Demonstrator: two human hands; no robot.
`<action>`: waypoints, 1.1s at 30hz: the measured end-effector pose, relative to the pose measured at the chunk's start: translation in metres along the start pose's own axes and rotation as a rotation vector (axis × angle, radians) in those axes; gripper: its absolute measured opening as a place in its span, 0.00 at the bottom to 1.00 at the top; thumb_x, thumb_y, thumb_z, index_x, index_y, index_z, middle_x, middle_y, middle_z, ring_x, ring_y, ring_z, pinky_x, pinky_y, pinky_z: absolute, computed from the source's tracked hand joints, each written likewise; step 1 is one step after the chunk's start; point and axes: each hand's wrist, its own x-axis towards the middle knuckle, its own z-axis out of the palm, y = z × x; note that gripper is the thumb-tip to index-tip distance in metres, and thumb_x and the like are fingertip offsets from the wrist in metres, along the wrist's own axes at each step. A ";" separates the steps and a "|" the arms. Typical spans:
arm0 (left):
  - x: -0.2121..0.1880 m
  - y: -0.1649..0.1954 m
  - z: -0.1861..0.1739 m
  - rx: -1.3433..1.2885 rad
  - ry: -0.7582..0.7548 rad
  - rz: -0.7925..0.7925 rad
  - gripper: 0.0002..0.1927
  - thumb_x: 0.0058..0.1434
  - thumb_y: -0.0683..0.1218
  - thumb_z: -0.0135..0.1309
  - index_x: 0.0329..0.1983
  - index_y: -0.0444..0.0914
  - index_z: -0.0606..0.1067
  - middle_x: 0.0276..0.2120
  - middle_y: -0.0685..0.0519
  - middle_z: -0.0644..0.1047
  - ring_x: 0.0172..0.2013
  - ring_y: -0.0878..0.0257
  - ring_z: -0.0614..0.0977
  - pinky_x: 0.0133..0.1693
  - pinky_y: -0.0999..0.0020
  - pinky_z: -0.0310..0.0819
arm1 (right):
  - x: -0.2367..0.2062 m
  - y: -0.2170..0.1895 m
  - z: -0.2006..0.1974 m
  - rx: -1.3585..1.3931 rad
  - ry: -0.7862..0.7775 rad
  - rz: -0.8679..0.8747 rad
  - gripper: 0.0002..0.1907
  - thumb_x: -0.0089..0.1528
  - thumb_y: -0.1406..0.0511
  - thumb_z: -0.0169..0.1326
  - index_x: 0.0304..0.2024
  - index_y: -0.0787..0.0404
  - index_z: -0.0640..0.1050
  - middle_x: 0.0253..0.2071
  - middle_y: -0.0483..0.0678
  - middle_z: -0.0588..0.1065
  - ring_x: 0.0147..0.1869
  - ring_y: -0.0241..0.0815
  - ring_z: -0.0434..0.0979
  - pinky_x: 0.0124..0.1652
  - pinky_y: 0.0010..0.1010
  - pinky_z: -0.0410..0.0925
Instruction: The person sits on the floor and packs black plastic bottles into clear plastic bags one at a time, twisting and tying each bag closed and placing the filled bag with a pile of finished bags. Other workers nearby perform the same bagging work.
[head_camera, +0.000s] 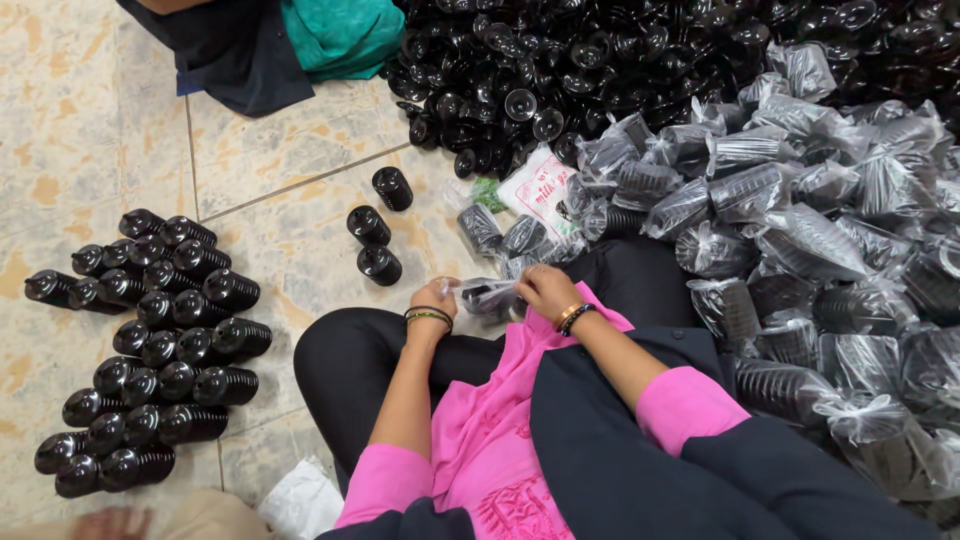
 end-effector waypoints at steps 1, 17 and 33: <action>0.001 -0.001 0.001 -0.187 -0.096 -0.116 0.14 0.64 0.43 0.49 0.47 0.42 0.83 0.31 0.44 0.82 0.31 0.54 0.81 0.34 0.60 0.74 | 0.001 0.000 -0.001 0.024 -0.004 0.044 0.12 0.60 0.61 0.59 0.28 0.64 0.77 0.30 0.55 0.76 0.36 0.57 0.77 0.38 0.43 0.70; -0.010 0.009 0.006 0.181 0.004 0.181 0.15 0.63 0.52 0.56 0.34 0.34 0.79 0.35 0.37 0.80 0.39 0.39 0.81 0.43 0.48 0.74 | 0.007 -0.002 -0.006 0.186 0.099 0.180 0.09 0.57 0.65 0.59 0.32 0.66 0.75 0.28 0.54 0.78 0.31 0.50 0.82 0.34 0.38 0.73; 0.009 0.000 0.000 -1.103 -0.358 -0.556 0.15 0.63 0.54 0.57 0.38 0.39 0.74 0.31 0.53 0.86 0.17 0.74 0.66 0.17 0.77 0.53 | -0.019 -0.025 0.024 -0.222 -0.228 -0.262 0.04 0.58 0.68 0.55 0.36 0.60 0.78 0.36 0.53 0.74 0.43 0.57 0.78 0.43 0.45 0.72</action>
